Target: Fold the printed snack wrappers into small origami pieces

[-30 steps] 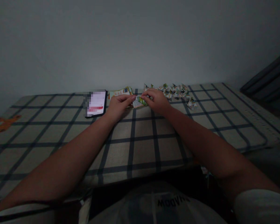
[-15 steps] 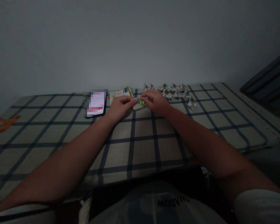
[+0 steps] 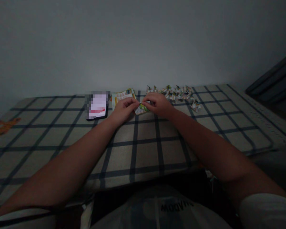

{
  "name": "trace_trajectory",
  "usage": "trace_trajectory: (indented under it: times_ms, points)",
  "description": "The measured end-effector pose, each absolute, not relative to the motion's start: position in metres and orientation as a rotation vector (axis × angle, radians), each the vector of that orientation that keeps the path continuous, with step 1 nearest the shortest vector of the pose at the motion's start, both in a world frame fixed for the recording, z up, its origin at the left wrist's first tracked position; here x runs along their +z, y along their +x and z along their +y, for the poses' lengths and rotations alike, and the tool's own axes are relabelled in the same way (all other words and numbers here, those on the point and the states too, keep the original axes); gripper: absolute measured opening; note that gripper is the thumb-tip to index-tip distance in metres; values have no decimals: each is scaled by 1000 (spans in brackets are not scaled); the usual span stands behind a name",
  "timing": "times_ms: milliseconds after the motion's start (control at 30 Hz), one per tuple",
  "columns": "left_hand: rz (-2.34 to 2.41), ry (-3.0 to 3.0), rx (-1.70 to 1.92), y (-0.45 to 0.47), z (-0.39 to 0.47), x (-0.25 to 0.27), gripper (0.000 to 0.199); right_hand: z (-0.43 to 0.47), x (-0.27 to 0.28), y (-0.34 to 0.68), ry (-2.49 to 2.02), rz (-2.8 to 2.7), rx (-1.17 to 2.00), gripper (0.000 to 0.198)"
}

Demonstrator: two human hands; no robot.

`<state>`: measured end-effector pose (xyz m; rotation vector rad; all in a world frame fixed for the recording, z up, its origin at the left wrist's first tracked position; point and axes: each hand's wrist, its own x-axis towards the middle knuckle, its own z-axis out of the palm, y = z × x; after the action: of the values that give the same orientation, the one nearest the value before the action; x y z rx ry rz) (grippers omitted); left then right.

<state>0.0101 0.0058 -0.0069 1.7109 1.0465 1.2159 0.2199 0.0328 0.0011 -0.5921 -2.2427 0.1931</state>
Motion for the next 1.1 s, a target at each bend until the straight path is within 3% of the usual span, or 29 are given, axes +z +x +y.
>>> trace_trajectory:
  times_ms: [400,900,1100]
  points:
    - [1070,1900,1406,12,1,-5,22,30,4,218,-792,-2018,605,35]
    - [1004,2224,1262,7,0,-2,24,22,10,216,-766,-2014,640,30]
    - [1119,2038,1491,8,-1,2,24,21,13,213,-753,-1795,1025,45]
